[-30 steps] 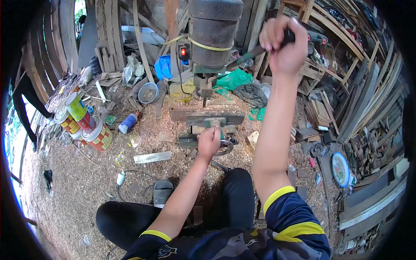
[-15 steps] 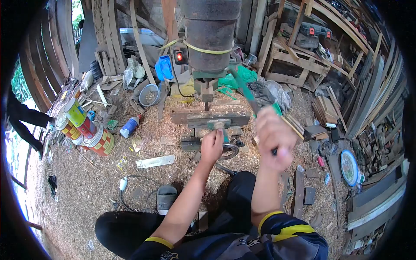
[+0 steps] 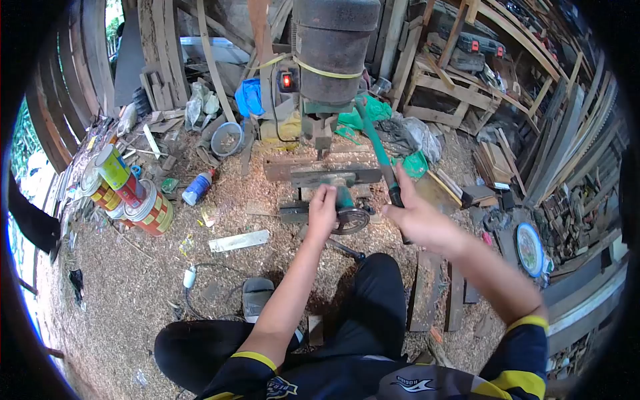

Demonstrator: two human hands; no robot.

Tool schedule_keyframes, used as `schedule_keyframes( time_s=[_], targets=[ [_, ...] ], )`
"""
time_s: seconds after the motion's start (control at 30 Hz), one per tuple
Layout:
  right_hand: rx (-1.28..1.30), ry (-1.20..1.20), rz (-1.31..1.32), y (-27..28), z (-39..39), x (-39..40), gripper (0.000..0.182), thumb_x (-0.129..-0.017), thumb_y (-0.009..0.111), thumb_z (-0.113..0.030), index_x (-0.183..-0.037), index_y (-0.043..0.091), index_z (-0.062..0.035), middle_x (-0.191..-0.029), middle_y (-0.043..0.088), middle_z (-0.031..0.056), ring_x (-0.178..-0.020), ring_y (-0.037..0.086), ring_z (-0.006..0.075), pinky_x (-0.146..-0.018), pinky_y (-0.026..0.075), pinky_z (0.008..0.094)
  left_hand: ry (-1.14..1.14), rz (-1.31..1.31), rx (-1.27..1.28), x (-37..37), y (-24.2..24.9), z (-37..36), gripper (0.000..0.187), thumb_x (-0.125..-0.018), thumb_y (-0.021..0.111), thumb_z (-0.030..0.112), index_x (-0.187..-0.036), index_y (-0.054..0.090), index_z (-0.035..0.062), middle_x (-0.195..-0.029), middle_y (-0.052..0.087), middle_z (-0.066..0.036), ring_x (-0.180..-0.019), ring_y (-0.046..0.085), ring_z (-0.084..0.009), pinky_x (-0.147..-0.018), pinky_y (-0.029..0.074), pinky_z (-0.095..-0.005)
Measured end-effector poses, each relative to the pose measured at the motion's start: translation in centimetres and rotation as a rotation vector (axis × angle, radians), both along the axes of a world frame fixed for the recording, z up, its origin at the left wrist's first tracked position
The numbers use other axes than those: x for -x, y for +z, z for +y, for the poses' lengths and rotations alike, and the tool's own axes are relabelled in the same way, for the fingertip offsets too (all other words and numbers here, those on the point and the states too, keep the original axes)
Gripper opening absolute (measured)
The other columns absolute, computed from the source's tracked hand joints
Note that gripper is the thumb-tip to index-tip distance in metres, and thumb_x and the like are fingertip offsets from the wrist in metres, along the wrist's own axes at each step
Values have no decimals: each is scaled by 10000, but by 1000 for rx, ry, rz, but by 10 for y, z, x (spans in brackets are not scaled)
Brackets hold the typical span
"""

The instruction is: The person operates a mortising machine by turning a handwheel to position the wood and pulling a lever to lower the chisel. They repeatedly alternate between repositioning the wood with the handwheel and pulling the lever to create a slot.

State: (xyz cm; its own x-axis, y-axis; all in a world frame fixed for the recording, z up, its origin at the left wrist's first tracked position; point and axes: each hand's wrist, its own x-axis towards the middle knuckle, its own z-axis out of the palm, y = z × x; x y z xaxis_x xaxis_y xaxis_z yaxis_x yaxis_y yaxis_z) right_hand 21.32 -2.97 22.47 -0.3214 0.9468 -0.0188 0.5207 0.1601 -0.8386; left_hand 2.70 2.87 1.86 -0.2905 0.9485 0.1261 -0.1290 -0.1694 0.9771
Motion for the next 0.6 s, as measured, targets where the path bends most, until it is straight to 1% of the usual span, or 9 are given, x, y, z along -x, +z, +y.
schedule_keyframes(
  time_s=[0.1,0.13,0.2,0.27,0.37,0.43,0.5,0.53,0.6],
  targets=[
    [870,-216,282,36,16,11,435,-930,625,-105,-1339,508,-17,-1166,590,151,-901,652,251,-690,579,371,72,-243,167,1,-8,-1,275,-1043,518,280,-1090,620,30,-937,594,-30,-859,527,-149,-786,441,-314],
    [752,-303,281,25,19,15,219,-950,635,-215,-1058,556,-42,-806,594,72,-548,559,181,-487,493,357,51,-222,237,1,-20,4,317,-1039,521,295,-1159,613,17,-1021,616,-63,-925,547,-172,-838,446,-327],
    [617,-313,251,21,14,24,237,-965,617,-257,-996,542,-34,-741,559,69,-495,509,172,-430,427,349,122,-193,237,-2,-14,7,334,-1033,522,279,-1083,603,-42,-1042,668,-185,-947,602,-247,-877,461,-356],
    [484,-372,179,20,7,32,377,-1018,563,-394,-907,546,-34,-618,468,23,-412,438,150,-355,343,339,118,-117,214,-2,-11,6,331,-1037,517,275,-1083,598,-43,-1036,667,-187,-938,606,-248,-863,468,-359],
    [405,-417,176,-7,2,40,448,-1049,511,-453,-890,543,-36,-596,442,-4,-382,396,141,-345,318,347,113,-28,172,-4,-3,-2,313,-1049,504,265,-1097,581,-34,-995,661,-185,-899,612,-252,-813,483,-375],
    [404,-413,149,-41,5,39,470,-1077,448,-471,-900,546,-47,-605,447,-17,-429,441,121,-389,368,338,108,-67,266,-4,1,-2,358,-1059,498,290,-1219,576,-21,-1114,646,-176,-1024,578,-225,-920,450,-336],
    [336,-463,380,-71,11,41,464,-1095,400,-464,-916,559,-66,-617,469,-25,-496,488,88,-440,406,303,108,-159,330,-6,10,-6,313,-1062,506,276,-1169,569,-12,-1039,632,-142,-967,559,-199,-882,450,-327],
    [403,-473,328,-70,8,37,484,-1116,328,-454,-975,570,-59,-754,526,23,-703,539,121,-668,482,295,176,-104,233,-9,-5,-2,268,-1063,508,259,-1082,545,-5,-946,600,-131,-898,556,-210,-839,457,-345],
    [301,-527,333,-100,14,34,497,-1121,300,-452,-1015,566,-46,-841,529,49,-792,519,150,-780,461,312,217,-58,151,-9,-10,-1,232,-1066,509,223,-1010,512,-1,-871,575,-125,-837,542,-212,-803,460,-361]
  ],
)
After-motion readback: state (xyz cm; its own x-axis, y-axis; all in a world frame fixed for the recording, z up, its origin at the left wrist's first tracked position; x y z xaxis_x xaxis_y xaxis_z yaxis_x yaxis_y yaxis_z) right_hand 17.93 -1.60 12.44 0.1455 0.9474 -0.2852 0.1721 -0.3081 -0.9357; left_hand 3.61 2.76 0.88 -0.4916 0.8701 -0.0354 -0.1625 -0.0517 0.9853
